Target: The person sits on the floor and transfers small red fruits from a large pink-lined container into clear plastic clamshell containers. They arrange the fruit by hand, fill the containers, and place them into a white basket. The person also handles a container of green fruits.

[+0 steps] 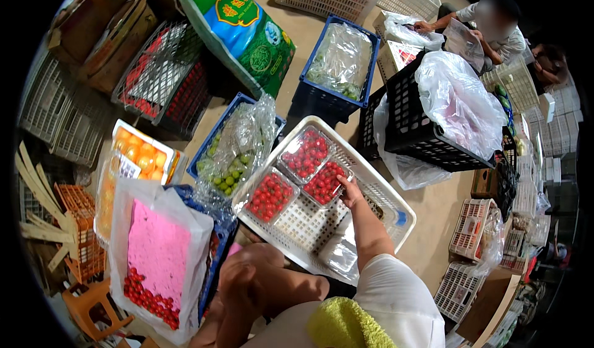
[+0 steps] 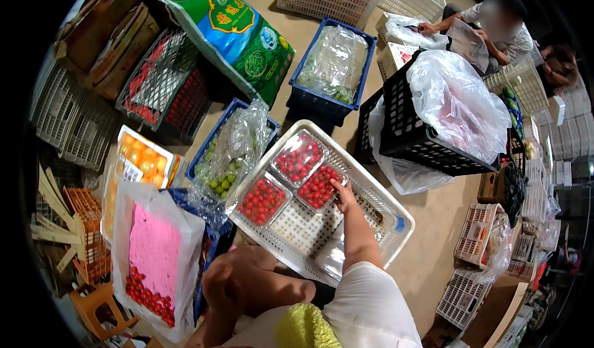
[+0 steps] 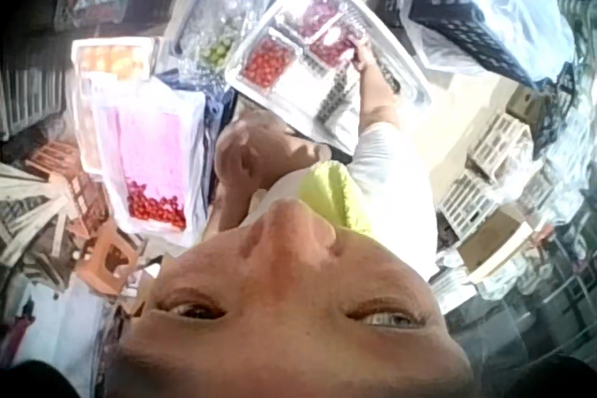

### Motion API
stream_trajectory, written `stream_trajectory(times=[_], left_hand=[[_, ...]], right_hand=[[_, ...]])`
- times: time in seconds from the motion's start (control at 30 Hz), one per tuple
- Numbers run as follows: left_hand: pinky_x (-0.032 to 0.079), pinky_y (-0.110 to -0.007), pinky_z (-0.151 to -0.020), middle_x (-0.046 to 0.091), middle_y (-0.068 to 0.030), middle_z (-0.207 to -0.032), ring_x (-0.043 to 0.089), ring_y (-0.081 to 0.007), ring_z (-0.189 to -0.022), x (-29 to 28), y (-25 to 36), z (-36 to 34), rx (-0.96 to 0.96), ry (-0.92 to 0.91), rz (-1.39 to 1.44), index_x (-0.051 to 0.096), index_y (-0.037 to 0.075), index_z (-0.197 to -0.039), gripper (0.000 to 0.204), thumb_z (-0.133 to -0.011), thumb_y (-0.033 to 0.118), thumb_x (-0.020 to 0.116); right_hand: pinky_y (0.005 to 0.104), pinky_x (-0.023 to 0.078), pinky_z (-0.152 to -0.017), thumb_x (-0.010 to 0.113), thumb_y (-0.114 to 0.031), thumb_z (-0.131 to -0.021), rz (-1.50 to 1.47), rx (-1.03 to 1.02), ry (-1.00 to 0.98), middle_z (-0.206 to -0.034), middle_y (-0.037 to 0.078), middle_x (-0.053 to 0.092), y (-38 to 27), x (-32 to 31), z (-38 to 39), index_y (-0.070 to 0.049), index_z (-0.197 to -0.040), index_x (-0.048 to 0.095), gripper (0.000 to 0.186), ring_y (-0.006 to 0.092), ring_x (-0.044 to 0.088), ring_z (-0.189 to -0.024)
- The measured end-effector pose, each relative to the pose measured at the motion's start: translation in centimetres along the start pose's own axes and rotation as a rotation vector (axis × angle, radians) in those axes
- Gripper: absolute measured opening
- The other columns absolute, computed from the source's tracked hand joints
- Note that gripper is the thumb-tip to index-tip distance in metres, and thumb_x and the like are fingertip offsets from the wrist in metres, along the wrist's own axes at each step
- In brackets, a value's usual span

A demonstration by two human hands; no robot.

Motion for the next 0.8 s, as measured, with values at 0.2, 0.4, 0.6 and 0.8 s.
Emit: stream_trajectory(times=[0.2,0.4,0.6,0.8], left_hand=[[0.048,-0.044,-0.078,0.059,-0.0179,-0.098,0.058,-0.0368,-0.088,-0.6,2.5,-1.8,0.116,-0.049,-0.13,0.056,0.002,-0.108,0.032,-0.076,0.0,0.059],[0.05,-0.042,-0.078,0.06,-0.0153,-0.096,0.061,-0.0343,-0.085,-0.6,2.7,-1.9,0.128,0.057,-0.093,0.06,0.002,-0.104,0.03,-0.075,0.003,0.059],[0.048,-0.043,-0.081,0.059,-0.0203,-0.101,0.059,-0.0364,-0.091,-0.2,3.6,-1.2,0.13,0.041,-0.156,0.055,-0.001,-0.111,0.029,-0.082,0.004,0.055],[0.048,-0.044,-0.083,0.061,-0.0189,-0.1,0.059,-0.0373,-0.092,-0.9,4.6,-0.5,0.124,0.1,-0.209,0.059,-0.001,-0.108,0.03,-0.08,0.008,0.057]], right_hand=[[0.0495,0.053,-0.086,0.063,-0.04,-0.09,-0.247,0.07,0.157,-0.117,0.014,0.06,3.7,0.9,-2.5,-0.009,-0.135,0.041,0.059,0.0285,0.063,-0.102],[0.0518,0.048,-0.094,0.054,-0.051,-0.092,-0.199,0.043,0.302,-0.134,0.014,0.049,3.6,1.9,-1.5,-0.008,-0.144,0.031,0.071,0.0304,0.054,-0.117],[0.0516,0.042,-0.096,0.055,-0.063,-0.086,0.162,-0.003,0.375,-0.133,0.021,0.047,6.7,-3.8,-5.6,-0.004,-0.142,0.031,0.085,0.0339,0.052,-0.118],[0.0455,0.042,-0.099,0.061,-0.046,-0.085,1.002,-0.433,0.315,-0.126,0.028,0.049,3.6,-4.2,4.6,-0.002,-0.133,0.044,0.067,0.0431,0.047,-0.119]])
Point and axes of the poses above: each hand's wrist, its own z-axis away from the middle knuckle, its own x-axis out of the palm, y = z × x, the point moved 8 cm from there along -z, towards the middle knuckle
